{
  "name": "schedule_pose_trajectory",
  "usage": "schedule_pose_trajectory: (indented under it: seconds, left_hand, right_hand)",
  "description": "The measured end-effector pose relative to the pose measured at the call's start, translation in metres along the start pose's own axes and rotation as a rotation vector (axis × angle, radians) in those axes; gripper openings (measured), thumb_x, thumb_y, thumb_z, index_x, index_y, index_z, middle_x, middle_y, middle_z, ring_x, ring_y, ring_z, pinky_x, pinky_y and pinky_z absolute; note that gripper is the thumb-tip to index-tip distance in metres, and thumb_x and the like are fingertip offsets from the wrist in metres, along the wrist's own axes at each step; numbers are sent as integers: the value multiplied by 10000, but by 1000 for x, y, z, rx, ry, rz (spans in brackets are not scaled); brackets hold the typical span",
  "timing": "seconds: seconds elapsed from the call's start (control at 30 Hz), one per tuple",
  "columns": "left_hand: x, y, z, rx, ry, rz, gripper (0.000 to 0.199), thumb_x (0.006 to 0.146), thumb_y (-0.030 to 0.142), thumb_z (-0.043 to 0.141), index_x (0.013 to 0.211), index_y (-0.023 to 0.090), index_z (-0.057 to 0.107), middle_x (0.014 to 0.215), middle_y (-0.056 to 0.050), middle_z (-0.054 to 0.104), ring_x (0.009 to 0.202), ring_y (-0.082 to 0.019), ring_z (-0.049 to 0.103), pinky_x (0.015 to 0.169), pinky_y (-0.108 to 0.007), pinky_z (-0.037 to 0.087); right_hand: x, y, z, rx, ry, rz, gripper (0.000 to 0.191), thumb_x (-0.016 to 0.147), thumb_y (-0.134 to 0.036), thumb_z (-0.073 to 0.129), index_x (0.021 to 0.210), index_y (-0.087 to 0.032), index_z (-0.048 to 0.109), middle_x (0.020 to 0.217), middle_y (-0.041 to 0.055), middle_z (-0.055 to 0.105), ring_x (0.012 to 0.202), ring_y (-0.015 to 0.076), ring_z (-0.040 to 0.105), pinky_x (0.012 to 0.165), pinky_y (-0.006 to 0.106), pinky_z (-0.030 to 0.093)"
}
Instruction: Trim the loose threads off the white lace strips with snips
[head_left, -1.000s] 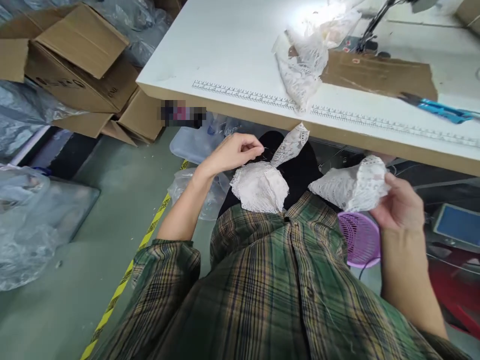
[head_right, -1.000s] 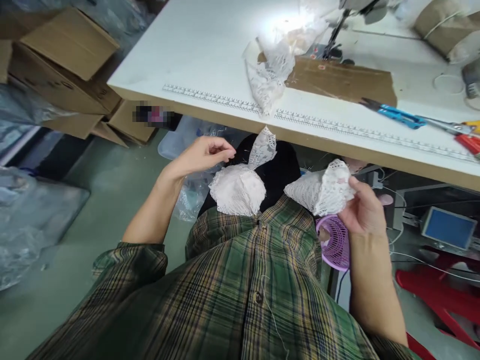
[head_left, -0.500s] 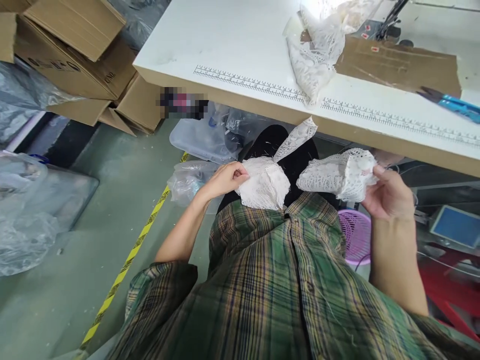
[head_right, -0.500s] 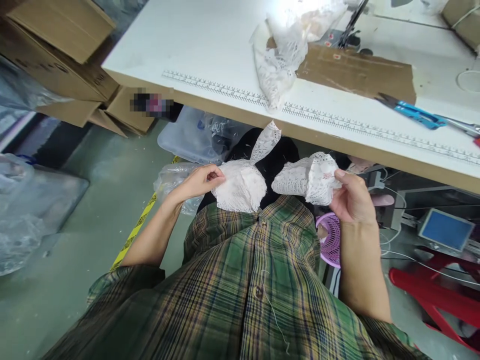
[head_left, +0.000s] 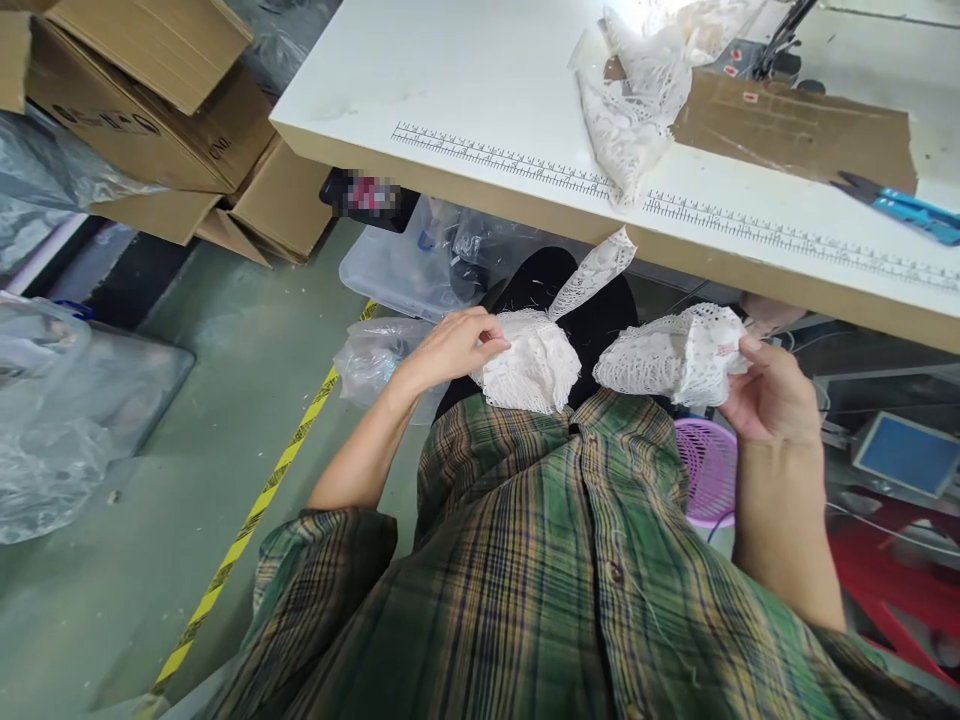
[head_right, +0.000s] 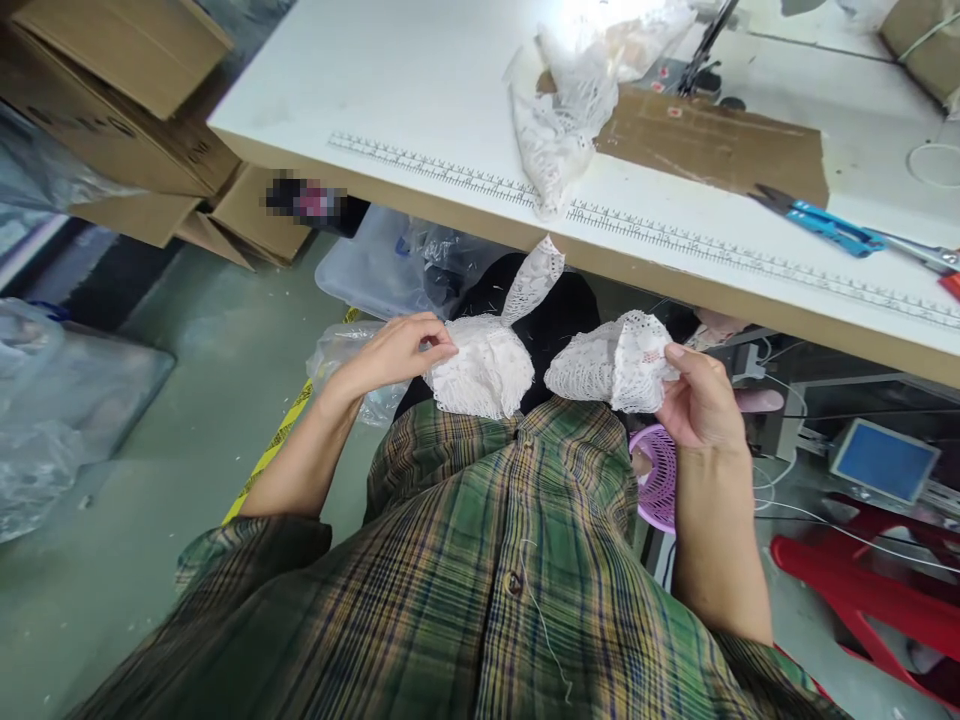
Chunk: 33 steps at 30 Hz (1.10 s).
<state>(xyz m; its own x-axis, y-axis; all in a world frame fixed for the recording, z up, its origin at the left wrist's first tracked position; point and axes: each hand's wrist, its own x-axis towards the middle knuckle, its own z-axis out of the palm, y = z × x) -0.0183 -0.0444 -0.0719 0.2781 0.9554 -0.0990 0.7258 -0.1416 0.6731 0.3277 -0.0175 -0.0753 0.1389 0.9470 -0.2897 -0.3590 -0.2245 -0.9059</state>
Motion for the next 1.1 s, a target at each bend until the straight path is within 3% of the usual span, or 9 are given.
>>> schedule_pose_trajectory:
  seconds: [0.1, 0.3, 0.5, 0.63, 0.7, 0.83, 0.9, 1.03, 1.1]
  left_hand:
    - [7, 27, -8, 5, -55, 81, 162, 924, 289, 566, 824, 181, 633, 671, 16, 607, 627, -138, 532, 698, -304, 409]
    - [37, 67, -4, -181, -90, 199, 108, 887, 231, 621, 841, 153, 681, 692, -5, 676, 659, -140, 630, 749, -322, 476]
    - [45, 61, -3, -196, -74, 167, 88, 846, 195, 628, 825, 156, 704, 719, -7, 686, 700, -146, 642, 789, -340, 494]
    - [30, 51, -14, 93, -88, 141, 93, 828, 248, 677, 854, 166, 713, 909, -60, 699, 937, -232, 643, 896, -385, 465]
    - [30, 51, -18, 124, -64, 157, 213, 836, 346, 704, 958, 172, 719, 1071, -92, 694, 1072, -277, 617, 964, -416, 450]
    - [53, 65, -6, -286, -58, 328, 567, 899, 610, 585, 1293, 204, 623, 1406, -127, 592, 1280, -294, 551, 1059, -439, 432]
    - [67, 74, 9, -548, -127, 379, 694, 906, 722, 465, 1342, 199, 597, 1447, -145, 574, 1332, -306, 528, 1085, -456, 420]
    - [75, 81, 37, -926, -407, 264, 819, 853, 843, 327, 1225, 201, 674, 1216, -153, 723, 1223, -307, 627, 989, -428, 498]
    - [71, 77, 41, -1036, -477, 148, 867, 818, 884, 292, 1148, 194, 700, 1075, -150, 760, 1120, -295, 681, 897, -392, 540]
  right_hand:
    - [-1, 1, 2, -34, -16, -11, 122, 585, -252, 762, 659, -179, 697, 746, 120, 757, 866, 343, 751, 797, 453, 605]
    - [-5, -2, -3, -84, -17, -68, 117, 599, -282, 771, 632, -196, 698, 799, 136, 773, 838, 336, 752, 733, 465, 617]
    - [-7, -5, -9, -113, 20, -49, 234, 508, -256, 820, 714, -162, 763, 639, 127, 738, 687, 352, 747, 636, 473, 624]
    - [-11, -6, 0, -89, 2, -28, 246, 458, -259, 878, 649, -166, 753, 534, 79, 694, 505, 289, 696, 550, 423, 620]
    - [-15, -9, 9, -88, -55, 3, 274, 468, -334, 912, 607, -178, 735, 489, 45, 666, 416, 236, 642, 488, 389, 607]
    - [-22, -20, 30, -94, -246, 61, 348, 513, -465, 933, 597, -192, 735, 505, 27, 672, 380, 163, 589, 416, 308, 565]
    - [-24, -26, 38, -85, -306, 60, 349, 535, -479, 931, 595, -198, 733, 527, 24, 682, 394, 146, 590, 414, 279, 552]
    - [-21, -31, 42, -54, -320, 30, 344, 555, -488, 924, 589, -217, 715, 529, 19, 680, 474, 184, 653, 437, 286, 559]
    - [-15, -28, 38, -41, -321, 15, 336, 577, -486, 915, 607, -216, 718, 545, 24, 689, 543, 210, 693, 473, 305, 580]
